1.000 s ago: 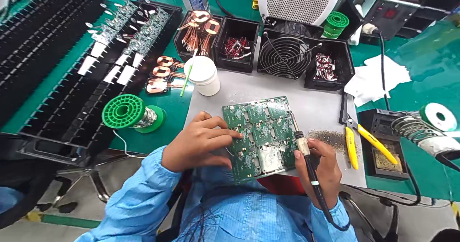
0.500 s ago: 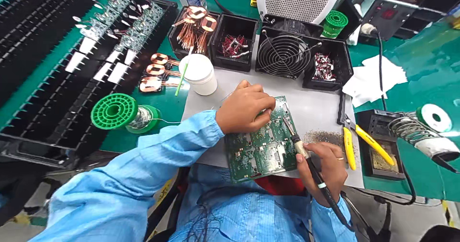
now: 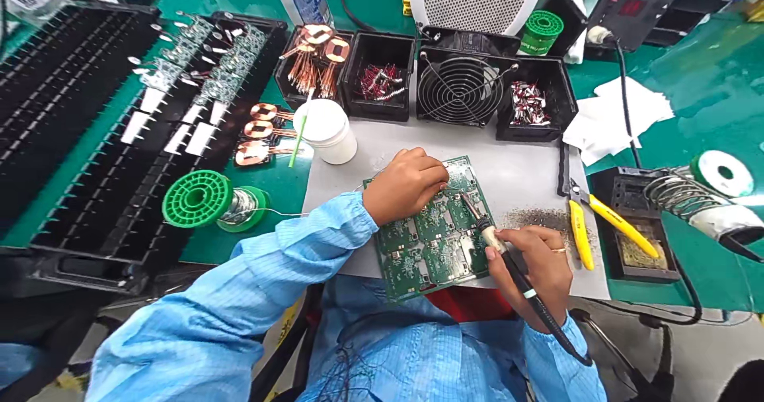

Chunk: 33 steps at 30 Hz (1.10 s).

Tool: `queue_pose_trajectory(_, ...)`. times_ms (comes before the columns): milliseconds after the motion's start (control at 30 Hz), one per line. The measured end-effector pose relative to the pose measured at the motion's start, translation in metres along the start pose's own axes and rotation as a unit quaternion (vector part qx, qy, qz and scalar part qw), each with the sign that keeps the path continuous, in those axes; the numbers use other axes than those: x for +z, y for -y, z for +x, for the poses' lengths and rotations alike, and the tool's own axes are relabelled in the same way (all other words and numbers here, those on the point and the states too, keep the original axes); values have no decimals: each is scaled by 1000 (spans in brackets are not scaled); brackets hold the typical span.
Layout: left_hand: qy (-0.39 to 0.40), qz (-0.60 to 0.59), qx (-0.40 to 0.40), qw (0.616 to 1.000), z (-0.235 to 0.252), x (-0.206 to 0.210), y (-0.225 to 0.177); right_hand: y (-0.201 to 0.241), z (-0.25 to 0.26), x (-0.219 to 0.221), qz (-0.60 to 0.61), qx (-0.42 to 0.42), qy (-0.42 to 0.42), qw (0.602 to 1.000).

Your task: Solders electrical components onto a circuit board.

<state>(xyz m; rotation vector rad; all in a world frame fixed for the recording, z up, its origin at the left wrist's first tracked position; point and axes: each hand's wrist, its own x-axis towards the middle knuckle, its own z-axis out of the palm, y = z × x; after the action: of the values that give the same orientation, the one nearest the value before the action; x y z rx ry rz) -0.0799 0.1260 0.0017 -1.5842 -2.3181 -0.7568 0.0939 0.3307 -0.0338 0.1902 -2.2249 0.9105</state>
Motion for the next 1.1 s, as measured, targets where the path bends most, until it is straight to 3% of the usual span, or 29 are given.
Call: queue_pose_trajectory(1100,-5,-7,4,1000,2,3,0,-1,-1,0,-12,-4,-17,1000)
